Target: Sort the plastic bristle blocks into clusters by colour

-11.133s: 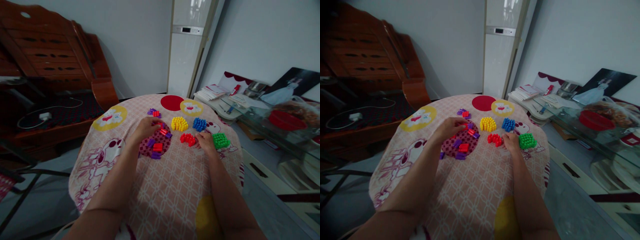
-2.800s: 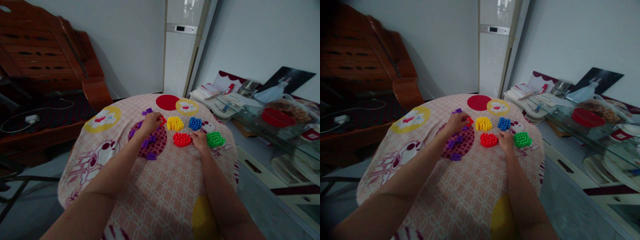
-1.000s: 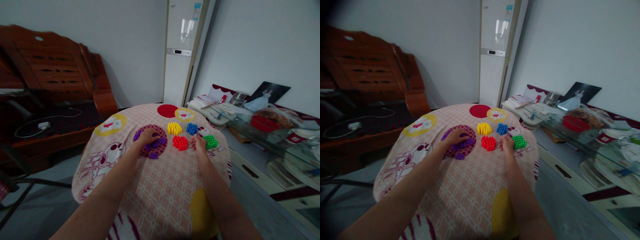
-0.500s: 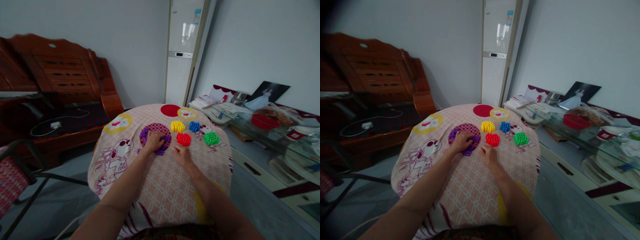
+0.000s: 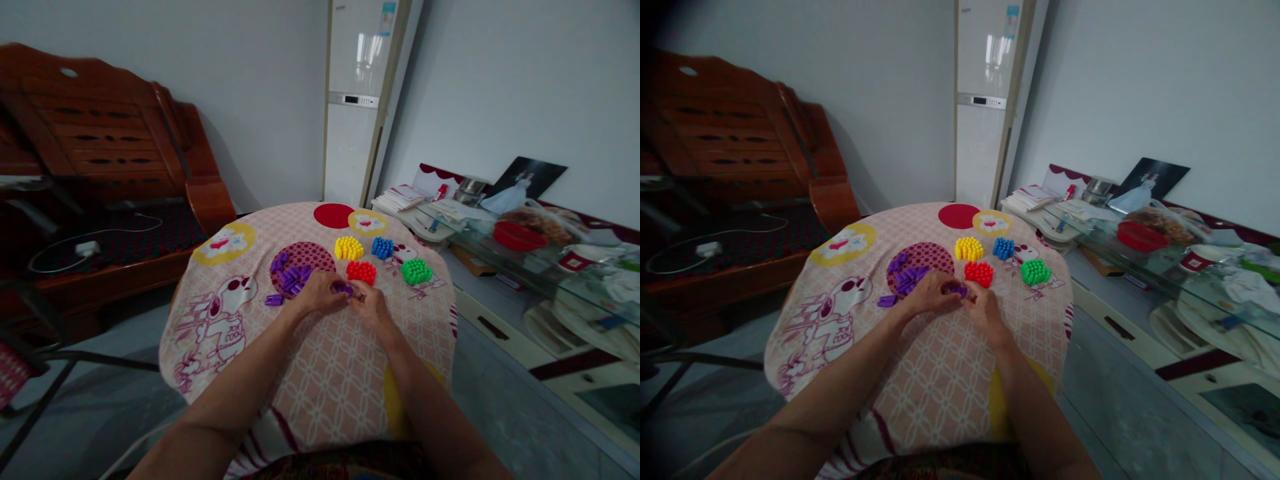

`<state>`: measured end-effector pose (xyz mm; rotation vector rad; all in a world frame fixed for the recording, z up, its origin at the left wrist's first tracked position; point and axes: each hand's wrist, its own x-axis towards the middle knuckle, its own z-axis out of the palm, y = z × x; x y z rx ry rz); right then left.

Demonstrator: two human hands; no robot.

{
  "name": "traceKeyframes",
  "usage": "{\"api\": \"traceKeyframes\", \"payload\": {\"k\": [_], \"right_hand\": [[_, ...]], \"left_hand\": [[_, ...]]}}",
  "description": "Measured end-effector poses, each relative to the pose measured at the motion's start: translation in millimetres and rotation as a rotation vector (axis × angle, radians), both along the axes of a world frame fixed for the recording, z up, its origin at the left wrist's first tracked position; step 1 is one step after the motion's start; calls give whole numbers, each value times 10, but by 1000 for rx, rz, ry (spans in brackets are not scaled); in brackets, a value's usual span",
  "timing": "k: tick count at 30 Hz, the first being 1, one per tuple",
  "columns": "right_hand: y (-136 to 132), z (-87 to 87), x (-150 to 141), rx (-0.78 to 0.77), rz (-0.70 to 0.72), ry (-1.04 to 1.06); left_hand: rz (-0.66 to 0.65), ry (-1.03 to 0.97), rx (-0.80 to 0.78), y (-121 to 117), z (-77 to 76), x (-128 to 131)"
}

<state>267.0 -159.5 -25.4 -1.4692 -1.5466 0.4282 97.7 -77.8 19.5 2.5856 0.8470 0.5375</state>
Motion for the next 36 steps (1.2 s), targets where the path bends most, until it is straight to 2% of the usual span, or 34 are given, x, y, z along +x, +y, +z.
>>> {"api": "traceKeyframes", "payload": {"k": [2,5,7,9,11,13,18,22,27,30,32,34,36], "right_hand": [[-32,61,-2,11,36,8],[-107,134,56,-19,3,-25],[-174,151,145,-58,-61,-56],[-244,143,250,-86,-122,-75],[-304,119,336,-117,-200,-110],[-342,99,382,-163,-288,-174],[-355,87,379,-233,-345,-263],[-340,74,380,-227,-345,-261],[-332,42,405,-218,-344,-259],[-336,28,410,-179,-338,-245],[-339,26,406,-143,-328,-230],[-343,30,399,-112,-324,-226],[-347,39,392,-90,-324,-237]], "left_hand": [[-82,-32,-107,-49,19,34],[-77,-91,-82,-27,49,22],[11,-154,-6,52,63,-49],[167,-206,53,157,63,-155],[329,-221,73,254,52,-263],[414,-197,69,314,46,-339],[342,-5,73,319,86,-381],[405,117,120,325,70,-405],[409,193,83,326,33,-418],[402,140,91,237,107,-341],[367,29,71,131,163,-234],[296,-109,-13,1,179,-84],[195,-194,-155,-129,131,89]]}}
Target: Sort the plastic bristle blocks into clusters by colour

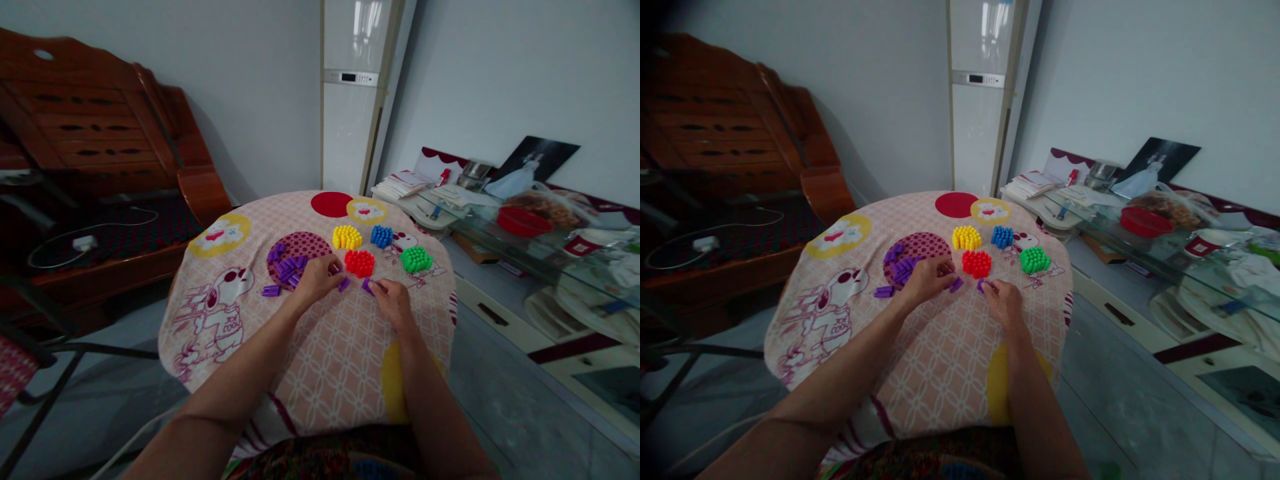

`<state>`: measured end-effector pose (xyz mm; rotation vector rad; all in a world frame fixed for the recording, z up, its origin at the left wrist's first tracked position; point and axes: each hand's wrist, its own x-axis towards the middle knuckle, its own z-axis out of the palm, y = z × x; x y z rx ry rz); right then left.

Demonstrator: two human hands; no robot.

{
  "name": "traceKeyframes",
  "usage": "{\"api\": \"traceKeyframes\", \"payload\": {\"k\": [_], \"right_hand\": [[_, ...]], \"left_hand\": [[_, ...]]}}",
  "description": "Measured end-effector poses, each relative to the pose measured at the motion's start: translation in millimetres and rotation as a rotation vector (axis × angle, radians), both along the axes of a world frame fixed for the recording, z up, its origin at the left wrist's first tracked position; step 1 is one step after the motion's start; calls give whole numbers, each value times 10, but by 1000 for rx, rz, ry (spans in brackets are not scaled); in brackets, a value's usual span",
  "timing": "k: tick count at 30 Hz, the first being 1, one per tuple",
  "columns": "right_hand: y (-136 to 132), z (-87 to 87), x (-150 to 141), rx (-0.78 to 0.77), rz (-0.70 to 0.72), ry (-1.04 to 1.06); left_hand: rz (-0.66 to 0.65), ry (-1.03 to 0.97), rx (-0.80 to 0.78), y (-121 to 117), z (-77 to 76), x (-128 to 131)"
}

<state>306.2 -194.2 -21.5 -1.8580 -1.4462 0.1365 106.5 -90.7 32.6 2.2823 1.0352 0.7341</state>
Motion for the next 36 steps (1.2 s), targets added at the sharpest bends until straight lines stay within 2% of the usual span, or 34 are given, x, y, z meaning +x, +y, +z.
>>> {"api": "traceKeyframes", "payload": {"k": [3,6,11,17,20,23,26,28,30,33,36], "right_hand": [[-3,17,-6,12,11,-12],[2,28,-7,25,24,2],[4,37,-9,44,11,12],[-2,41,-18,36,1,42],[3,37,-9,32,-4,53],[9,33,8,28,-7,77],[14,30,21,24,-4,93],[14,32,22,11,-4,97],[12,37,17,-1,-8,99],[7,48,6,5,-13,94],[7,46,4,22,-8,81]], "left_hand": [[-99,-51,-148,-145,-149,235],[-75,-119,-213,-200,-275,367],[-68,-191,-334,-202,-345,396],[-52,-211,-325,-242,-480,470],[-60,-189,-294,-247,-465,475],[-67,-134,-208,-177,-327,358],[-34,-5,-41,-2,-128,107],[76,92,61,153,-11,-108],[267,151,125,308,60,-332],[500,281,151,491,55,-622],[505,438,98,589,-37,-795]]}}
